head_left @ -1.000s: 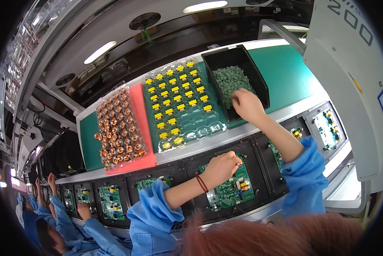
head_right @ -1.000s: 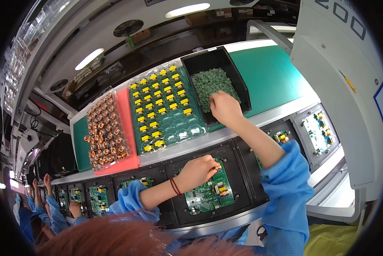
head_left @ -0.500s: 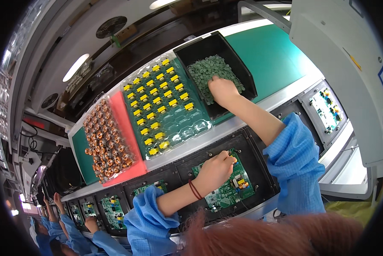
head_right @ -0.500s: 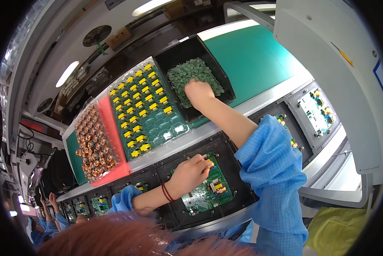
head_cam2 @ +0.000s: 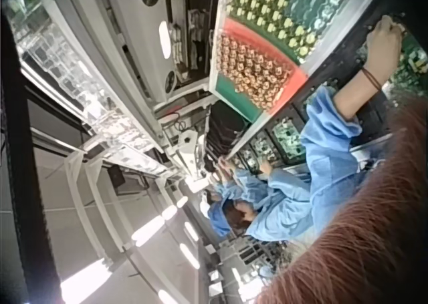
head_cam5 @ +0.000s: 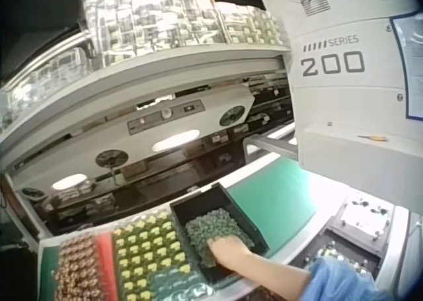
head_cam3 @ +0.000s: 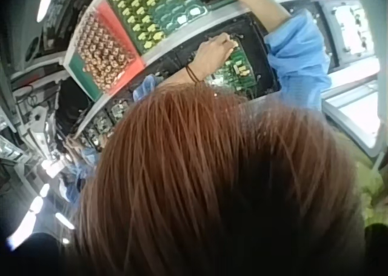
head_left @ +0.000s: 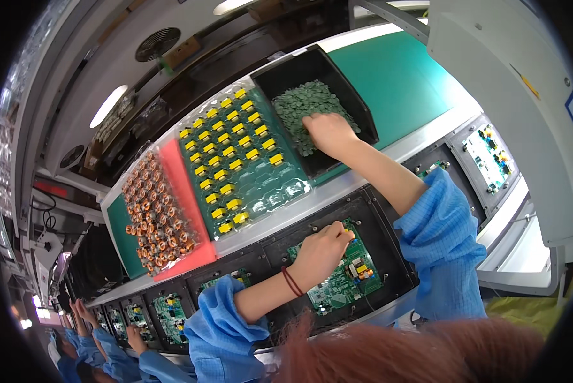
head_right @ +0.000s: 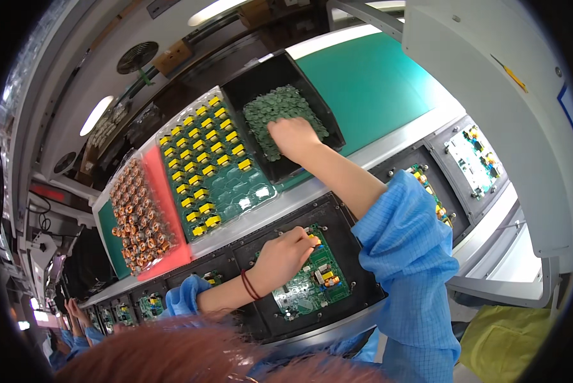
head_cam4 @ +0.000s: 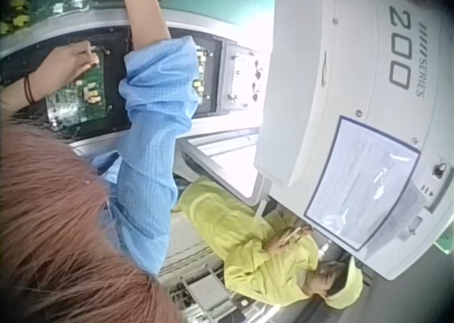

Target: The person assembles circuit boards on a conveyor line by picking electronic components from trays and a bin and inserting them into the boards by hand.

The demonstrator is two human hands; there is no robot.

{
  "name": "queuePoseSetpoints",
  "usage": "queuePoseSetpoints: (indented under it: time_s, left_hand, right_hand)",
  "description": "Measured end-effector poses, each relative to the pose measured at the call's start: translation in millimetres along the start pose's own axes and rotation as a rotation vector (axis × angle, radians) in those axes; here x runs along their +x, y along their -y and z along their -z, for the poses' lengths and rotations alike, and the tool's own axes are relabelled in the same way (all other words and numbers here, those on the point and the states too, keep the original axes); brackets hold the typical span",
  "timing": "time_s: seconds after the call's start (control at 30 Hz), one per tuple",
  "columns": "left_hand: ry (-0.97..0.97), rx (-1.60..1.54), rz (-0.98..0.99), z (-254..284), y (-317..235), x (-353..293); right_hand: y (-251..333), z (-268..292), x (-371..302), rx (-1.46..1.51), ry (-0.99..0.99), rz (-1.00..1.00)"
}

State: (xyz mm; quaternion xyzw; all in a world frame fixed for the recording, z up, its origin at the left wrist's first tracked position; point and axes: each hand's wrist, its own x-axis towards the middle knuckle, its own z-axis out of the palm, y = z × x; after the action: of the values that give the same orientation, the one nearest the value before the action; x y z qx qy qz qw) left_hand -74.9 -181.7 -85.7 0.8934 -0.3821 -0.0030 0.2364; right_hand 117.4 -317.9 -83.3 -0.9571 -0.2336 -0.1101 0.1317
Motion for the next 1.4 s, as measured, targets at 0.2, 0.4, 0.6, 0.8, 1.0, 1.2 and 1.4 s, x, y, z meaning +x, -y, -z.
queuePoseSetpoints:
  time_s: [0.2,0.4,0.6,0.8,1.0,1.2,1.4]
  left_hand:
    - [-0.093,-0.042,-0.041,-11,4,-2]
    - [-0.179,-0.011,0.022,36,12,-29]
    - [-0.108,0.470,0.149,103,102,-79]
    - [0.116,0.603,-0.023,123,143,-71]
    - [0.235,0.731,-0.137,132,155,-49]
    - [0.214,0.795,-0.345,141,154,-51]
    - [0.025,0.604,-0.031,141,147,-67]
  right_hand:
    - [5,-1,0,0.143,0.095,-0.049]
    - [13,-9,-2,-0.083,-0.022,0.000]
    - [17,-12,0,-0.143,-0.021,-0.043]
    - [11,-3,2,0.101,0.044,-0.109]
    - [9,-6,-4,0.205,-0.077,-0.178]
    - [-9,0,-18,0.265,-0.115,-0.062]
    - [-5,10,-35,0.138,-0.100,-0.026]
